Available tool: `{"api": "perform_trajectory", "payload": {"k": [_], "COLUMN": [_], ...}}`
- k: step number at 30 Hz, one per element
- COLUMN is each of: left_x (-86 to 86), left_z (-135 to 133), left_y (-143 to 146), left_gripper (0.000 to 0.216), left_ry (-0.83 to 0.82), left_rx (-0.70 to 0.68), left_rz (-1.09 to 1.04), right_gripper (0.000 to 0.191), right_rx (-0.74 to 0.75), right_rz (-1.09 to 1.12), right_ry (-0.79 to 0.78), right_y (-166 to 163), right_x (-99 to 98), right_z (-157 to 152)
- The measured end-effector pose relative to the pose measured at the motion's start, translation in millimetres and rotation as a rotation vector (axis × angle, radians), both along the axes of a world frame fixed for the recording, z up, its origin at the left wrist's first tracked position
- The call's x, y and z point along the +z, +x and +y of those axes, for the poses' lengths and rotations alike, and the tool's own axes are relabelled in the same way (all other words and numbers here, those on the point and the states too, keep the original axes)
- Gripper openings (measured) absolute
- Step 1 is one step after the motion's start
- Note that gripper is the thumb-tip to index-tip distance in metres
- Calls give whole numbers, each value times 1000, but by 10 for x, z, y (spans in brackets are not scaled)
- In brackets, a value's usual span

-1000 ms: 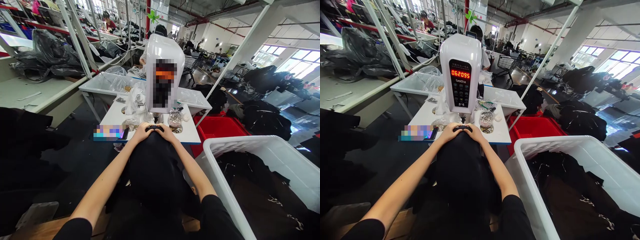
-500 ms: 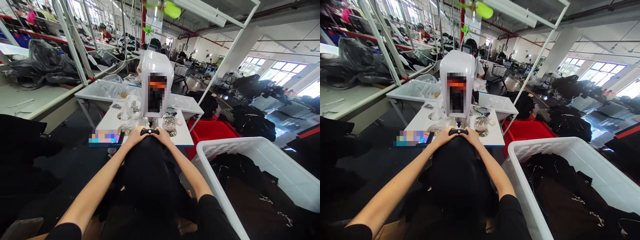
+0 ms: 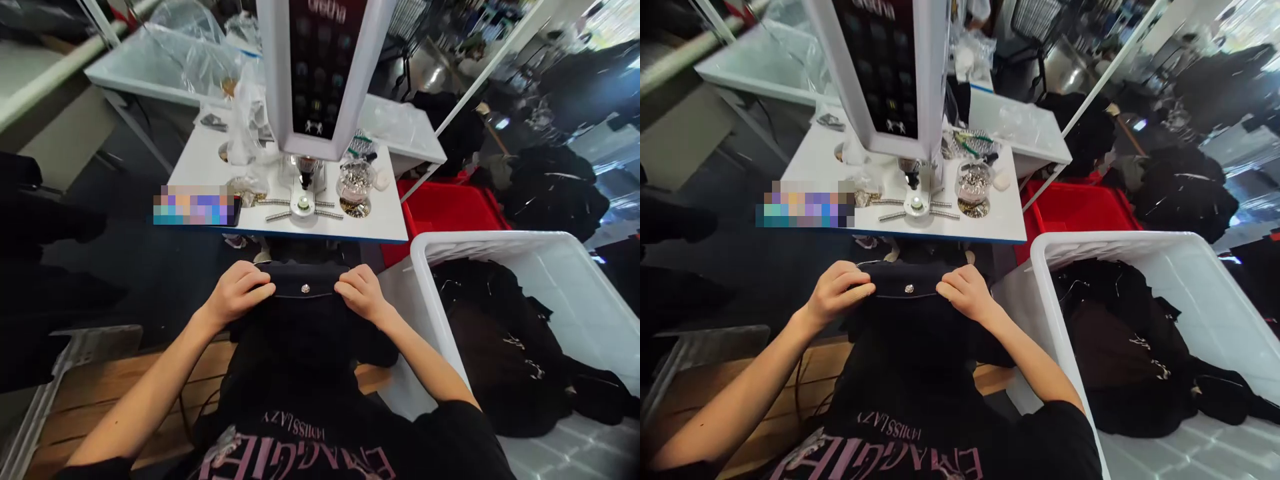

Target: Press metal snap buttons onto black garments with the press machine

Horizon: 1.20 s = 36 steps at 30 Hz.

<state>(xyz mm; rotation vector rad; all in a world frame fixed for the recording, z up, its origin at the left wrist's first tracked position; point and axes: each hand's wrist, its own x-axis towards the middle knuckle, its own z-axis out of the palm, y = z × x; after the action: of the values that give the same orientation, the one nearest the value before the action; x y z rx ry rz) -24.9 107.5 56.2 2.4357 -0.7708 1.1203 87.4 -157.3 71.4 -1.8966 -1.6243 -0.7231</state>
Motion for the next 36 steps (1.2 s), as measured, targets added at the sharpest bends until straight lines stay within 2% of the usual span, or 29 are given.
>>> {"api": "perform_trajectory", "payload": {"k": [8,12,16,26,29,32,34,36], "left_x": [-187,-239,-287,-456,-427,-255,-110,-12], "left_z": [-57,-85,-96,-39,-75,-247,-381,-447], "left_y": [-121,-104,-74,-47,-67,-122,-193,-291], "left_gripper": [13,15,16,17,20,40,50,47], "left_ry": [-81,-25,42,105,62,-14,-67,-141], "left_rx": [80,120,143,230,281,362,295,153], "left_rz": [22,63,87,128,152,282,389,508], "right_gripper": [21,24,26,24,21,19,17,14], "right_rx": [-127,-144,-222,-310,-322,-307,-193,-9], "right_rz": [205,261,302,388,435,512,536,511], "right_ry": [106,103,74,75,107,149,111,16], "right_y": [-350,-345,-300,-229,-273,-494,-728,-935], "right_x": [-189,-295,-386,-583,-513,-322,-151,22], "right_z": [-77,-83,-72,-31,7,145,296,450]}}
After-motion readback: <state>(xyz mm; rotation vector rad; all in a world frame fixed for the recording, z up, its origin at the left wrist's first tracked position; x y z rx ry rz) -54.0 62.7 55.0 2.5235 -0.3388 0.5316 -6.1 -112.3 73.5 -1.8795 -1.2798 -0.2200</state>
